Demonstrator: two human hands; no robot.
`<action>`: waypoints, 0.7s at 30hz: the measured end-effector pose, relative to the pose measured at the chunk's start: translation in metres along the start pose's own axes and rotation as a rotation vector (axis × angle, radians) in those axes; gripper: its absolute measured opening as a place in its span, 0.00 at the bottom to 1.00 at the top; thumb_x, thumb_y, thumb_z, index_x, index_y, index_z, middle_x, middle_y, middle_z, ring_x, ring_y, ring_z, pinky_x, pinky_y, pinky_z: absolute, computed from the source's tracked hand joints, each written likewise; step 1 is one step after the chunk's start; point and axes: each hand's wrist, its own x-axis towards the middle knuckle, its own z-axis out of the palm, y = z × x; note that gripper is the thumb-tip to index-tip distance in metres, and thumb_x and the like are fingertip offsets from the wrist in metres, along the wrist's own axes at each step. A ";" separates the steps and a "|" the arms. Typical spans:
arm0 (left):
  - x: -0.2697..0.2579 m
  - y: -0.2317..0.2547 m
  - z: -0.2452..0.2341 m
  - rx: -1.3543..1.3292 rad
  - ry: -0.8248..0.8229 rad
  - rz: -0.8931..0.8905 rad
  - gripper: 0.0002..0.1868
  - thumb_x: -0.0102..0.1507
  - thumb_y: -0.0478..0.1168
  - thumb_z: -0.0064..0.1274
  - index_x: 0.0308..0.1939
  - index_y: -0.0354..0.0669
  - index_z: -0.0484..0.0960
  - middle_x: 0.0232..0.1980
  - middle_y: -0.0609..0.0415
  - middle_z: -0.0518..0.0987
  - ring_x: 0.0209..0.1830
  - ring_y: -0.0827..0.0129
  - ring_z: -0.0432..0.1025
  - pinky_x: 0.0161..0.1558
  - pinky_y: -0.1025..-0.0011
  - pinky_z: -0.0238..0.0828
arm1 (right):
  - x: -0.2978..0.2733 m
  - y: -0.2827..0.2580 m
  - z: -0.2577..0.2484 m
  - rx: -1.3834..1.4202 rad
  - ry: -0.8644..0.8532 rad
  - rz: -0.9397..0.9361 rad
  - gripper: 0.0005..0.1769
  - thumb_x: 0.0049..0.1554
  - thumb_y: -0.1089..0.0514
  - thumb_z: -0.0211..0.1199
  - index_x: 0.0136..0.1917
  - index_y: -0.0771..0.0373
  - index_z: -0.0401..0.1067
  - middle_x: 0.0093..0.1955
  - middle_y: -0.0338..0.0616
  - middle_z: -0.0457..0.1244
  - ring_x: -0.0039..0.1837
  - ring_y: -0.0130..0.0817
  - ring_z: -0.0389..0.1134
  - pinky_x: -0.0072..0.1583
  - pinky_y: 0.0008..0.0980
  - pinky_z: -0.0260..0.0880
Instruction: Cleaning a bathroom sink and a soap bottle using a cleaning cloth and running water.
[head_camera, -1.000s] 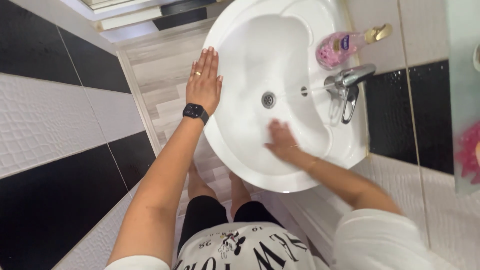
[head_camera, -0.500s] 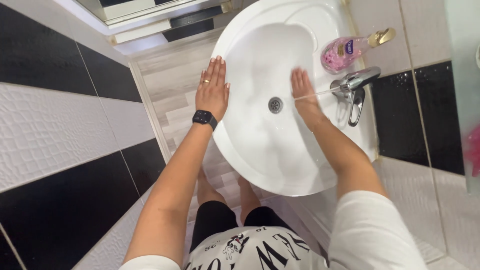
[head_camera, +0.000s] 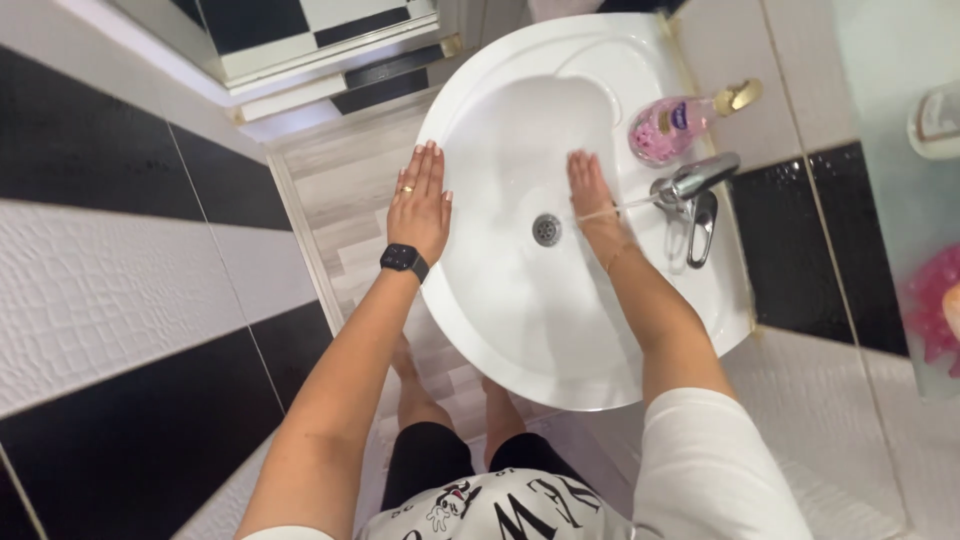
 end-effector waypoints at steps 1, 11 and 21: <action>0.000 0.000 0.000 0.005 -0.006 -0.004 0.35 0.71 0.41 0.45 0.80 0.39 0.52 0.84 0.50 0.51 0.83 0.61 0.45 0.79 0.57 0.44 | -0.015 -0.009 0.005 -0.070 0.032 -0.066 0.40 0.67 0.43 0.40 0.82 0.69 0.43 0.86 0.53 0.40 0.84 0.51 0.39 0.79 0.55 0.34; -0.004 0.001 0.000 -0.028 -0.007 -0.011 0.36 0.70 0.38 0.48 0.80 0.36 0.53 0.83 0.47 0.54 0.84 0.58 0.47 0.79 0.55 0.47 | -0.191 -0.008 -0.009 0.487 -0.345 -0.337 0.43 0.68 0.32 0.33 0.84 0.59 0.34 0.88 0.41 0.31 0.87 0.36 0.27 0.84 0.46 0.23; -0.005 -0.001 -0.005 -0.029 0.019 -0.030 0.36 0.69 0.39 0.47 0.79 0.37 0.53 0.83 0.46 0.54 0.83 0.57 0.47 0.78 0.54 0.46 | -0.061 -0.105 -0.051 1.174 -0.014 0.219 0.55 0.64 0.31 0.47 0.81 0.78 0.34 0.84 0.69 0.30 0.84 0.60 0.25 0.80 0.53 0.25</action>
